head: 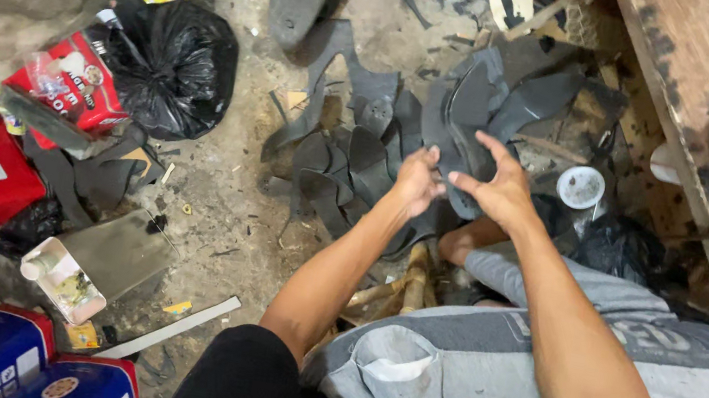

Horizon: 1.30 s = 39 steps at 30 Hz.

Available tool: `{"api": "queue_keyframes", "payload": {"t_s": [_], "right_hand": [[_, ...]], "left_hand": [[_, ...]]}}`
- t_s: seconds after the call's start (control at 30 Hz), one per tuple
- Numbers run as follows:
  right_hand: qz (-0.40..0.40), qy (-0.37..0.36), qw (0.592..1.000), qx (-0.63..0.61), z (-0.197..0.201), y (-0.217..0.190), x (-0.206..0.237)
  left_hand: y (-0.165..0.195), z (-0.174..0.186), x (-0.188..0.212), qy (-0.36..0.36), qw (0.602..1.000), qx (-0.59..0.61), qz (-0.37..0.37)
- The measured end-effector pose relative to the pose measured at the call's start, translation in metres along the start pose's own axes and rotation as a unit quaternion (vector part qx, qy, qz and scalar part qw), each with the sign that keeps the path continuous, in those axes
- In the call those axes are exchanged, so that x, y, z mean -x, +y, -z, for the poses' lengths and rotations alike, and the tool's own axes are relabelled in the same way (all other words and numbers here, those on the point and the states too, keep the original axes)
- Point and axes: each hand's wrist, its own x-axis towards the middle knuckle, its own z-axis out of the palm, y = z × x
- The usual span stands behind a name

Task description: The person trims the edges of a black shoe insole using red-handled scissors, then places it on a wooden shelf. They continue to pick up, inspect, and stack multiple insoles from the floor and shelf, organizing them into piles.

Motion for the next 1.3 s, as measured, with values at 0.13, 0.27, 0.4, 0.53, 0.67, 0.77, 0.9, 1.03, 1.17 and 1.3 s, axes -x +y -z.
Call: {"api": "queue_keyframes", "payload": {"t_s": [0.13, 0.27, 0.4, 0.53, 0.67, 0.77, 0.9, 1.03, 1.17, 1.3], "right_hand": [[0.054, 0.094, 0.984, 0.140, 0.029, 0.012, -0.007], [-0.034, 0.115, 0.985, 0.123, 0.057, 0.021, -0.016], [-0.044, 0.130, 0.987, 0.089, 0.071, 0.029, -0.020], [0.019, 0.170, 0.984, 0.054, 0.074, 0.035, -0.019], [0.064, 0.179, 0.982, 0.002, 0.075, 0.036, -0.019], [0.009, 0.168, 0.984, -0.054, 0.075, 0.037, -0.022], [0.016, 0.190, 0.982, 0.002, 0.073, 0.040, -0.026], [0.101, 0.178, 0.978, 0.040, 0.058, 0.040, -0.026], [0.151, 0.092, 0.979, -0.098, 0.043, 0.028, -0.026], [0.040, -0.014, 0.952, -0.303, 0.040, 0.016, -0.020]], "left_hand": [[0.008, -0.007, -0.031, 0.186, 0.941, -0.281, -0.034], [0.013, -0.029, -0.043, 0.348, 0.735, -0.538, -0.221], [-0.012, -0.072, -0.048, 0.236, 0.667, -0.606, -0.363], [-0.039, -0.097, -0.068, 0.209, 0.760, -0.589, -0.180], [-0.055, -0.098, -0.085, 0.167, 0.806, -0.552, -0.136], [-0.058, -0.096, -0.080, 0.051, 0.947, -0.319, -0.006], [-0.050, -0.085, -0.054, -0.115, 0.991, -0.064, -0.026], [-0.020, -0.073, -0.022, -0.156, 0.986, 0.029, -0.046], [0.004, -0.069, -0.001, -0.135, 0.987, 0.047, -0.076], [0.020, -0.056, 0.012, -0.071, 0.993, -0.016, -0.091]]}}
